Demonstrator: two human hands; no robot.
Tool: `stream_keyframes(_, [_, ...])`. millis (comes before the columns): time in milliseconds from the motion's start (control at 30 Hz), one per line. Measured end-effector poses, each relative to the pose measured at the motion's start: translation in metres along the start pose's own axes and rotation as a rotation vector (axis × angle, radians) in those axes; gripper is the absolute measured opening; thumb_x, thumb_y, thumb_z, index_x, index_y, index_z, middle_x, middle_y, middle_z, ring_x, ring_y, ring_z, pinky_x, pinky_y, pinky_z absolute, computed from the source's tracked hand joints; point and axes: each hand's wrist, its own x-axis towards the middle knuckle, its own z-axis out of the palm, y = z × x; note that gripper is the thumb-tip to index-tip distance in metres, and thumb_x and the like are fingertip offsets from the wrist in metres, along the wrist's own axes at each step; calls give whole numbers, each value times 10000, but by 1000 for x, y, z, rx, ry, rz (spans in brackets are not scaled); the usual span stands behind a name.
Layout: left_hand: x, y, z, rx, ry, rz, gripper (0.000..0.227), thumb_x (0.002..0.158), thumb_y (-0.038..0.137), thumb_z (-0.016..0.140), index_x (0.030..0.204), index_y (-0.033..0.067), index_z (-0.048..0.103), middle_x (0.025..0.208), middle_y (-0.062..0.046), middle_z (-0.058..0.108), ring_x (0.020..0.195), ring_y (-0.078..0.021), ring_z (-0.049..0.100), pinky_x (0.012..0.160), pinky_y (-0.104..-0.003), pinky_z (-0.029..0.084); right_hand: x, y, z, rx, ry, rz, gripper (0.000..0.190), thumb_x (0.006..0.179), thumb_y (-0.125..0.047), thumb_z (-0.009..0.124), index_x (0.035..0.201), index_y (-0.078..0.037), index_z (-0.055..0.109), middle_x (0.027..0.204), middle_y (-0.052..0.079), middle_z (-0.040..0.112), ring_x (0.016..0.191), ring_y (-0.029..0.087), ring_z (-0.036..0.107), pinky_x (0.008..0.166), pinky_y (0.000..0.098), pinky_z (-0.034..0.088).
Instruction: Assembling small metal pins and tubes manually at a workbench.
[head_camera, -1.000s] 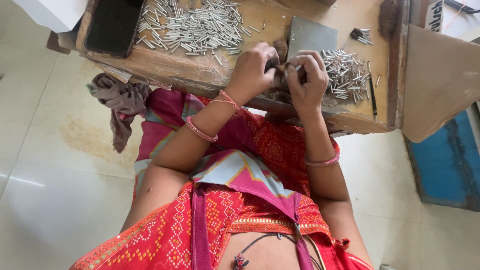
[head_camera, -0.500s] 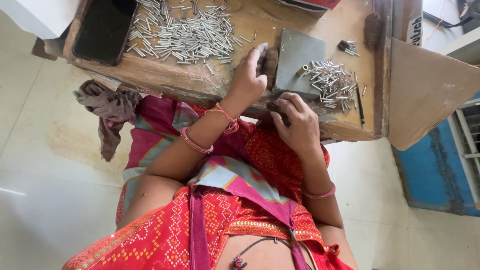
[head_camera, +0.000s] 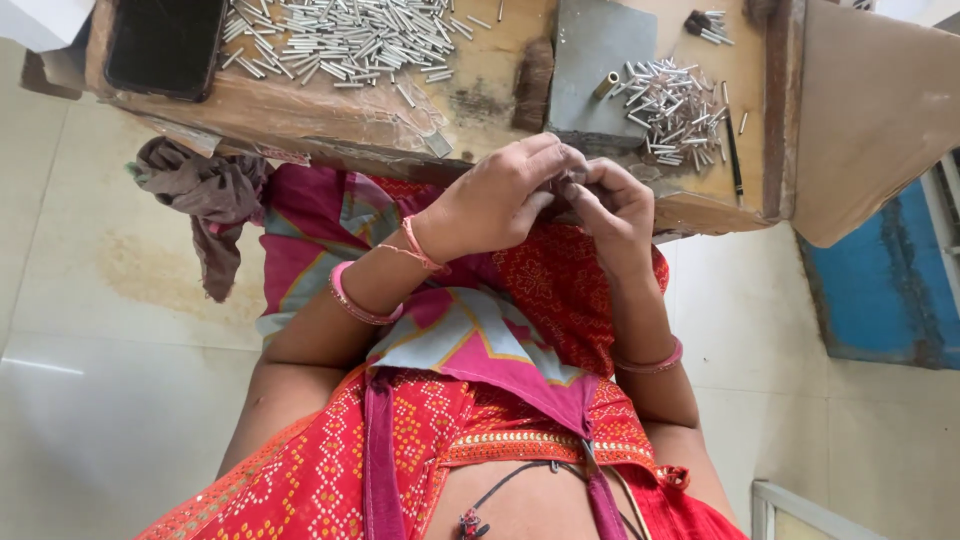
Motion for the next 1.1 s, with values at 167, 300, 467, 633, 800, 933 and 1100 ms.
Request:
stream_keyframes(167, [3,4,4,-79,-106,79,209,899,-29,681,1098,11,635,1017,-148,615,979,-361,631,856,-424,527,4,-25,-12,528,-162,426,103,1008,-8,659,1103,32,670,964,63,688,665,38,521,581,180,403])
stream_keyframes(300, [3,11,15,-59,71,16,116,887,-15,717,944,7,619,912,-123,600,877,-320,638,777,-385,522,1,-48,1,552,-150,417,138,992,-18,662,1123,21,636,967,77,696,718,66,590,638,199,475])
stream_keyframes(467, [-8,-17,38,-407,195,-269,77,939,9,724,923,10,648,834,-40,634,785,-142,595,698,-303,505,-8,-76,22,61,7,43,217,964,69,723,1155,30,629,1052,64,653,923,109,646,825,234,570])
stream_keyframes(633, [-13,-31,45,-1140,34,-488,94,1037,99,642,965,45,616,808,1,622,675,-49,569,589,-220,447,-3,-79,26,-364,75,-315,169,915,112,764,1061,44,715,998,120,687,866,154,670,768,243,550])
stream_keyframes(800, [5,-38,11,-155,137,-412,52,983,78,641,992,35,613,880,-90,652,769,-206,621,684,-337,499,18,-48,14,-348,22,-279,115,937,127,729,1028,61,703,978,110,670,821,141,641,726,250,531])
stream_keyframes(933, [17,-77,-28,609,295,-305,116,948,54,676,1046,1,643,1050,-179,649,989,-341,635,868,-425,526,26,-14,1,-111,-2,-170,72,968,121,678,1013,78,643,1000,81,646,819,112,644,722,242,564])
stream_keyframes(1100, [48,-137,-35,923,185,-288,263,883,26,667,1146,18,675,1171,-171,635,1142,-321,579,1014,-399,501,26,-12,2,-83,3,-187,69,971,125,669,1006,83,626,1003,82,639,812,103,634,704,239,569])
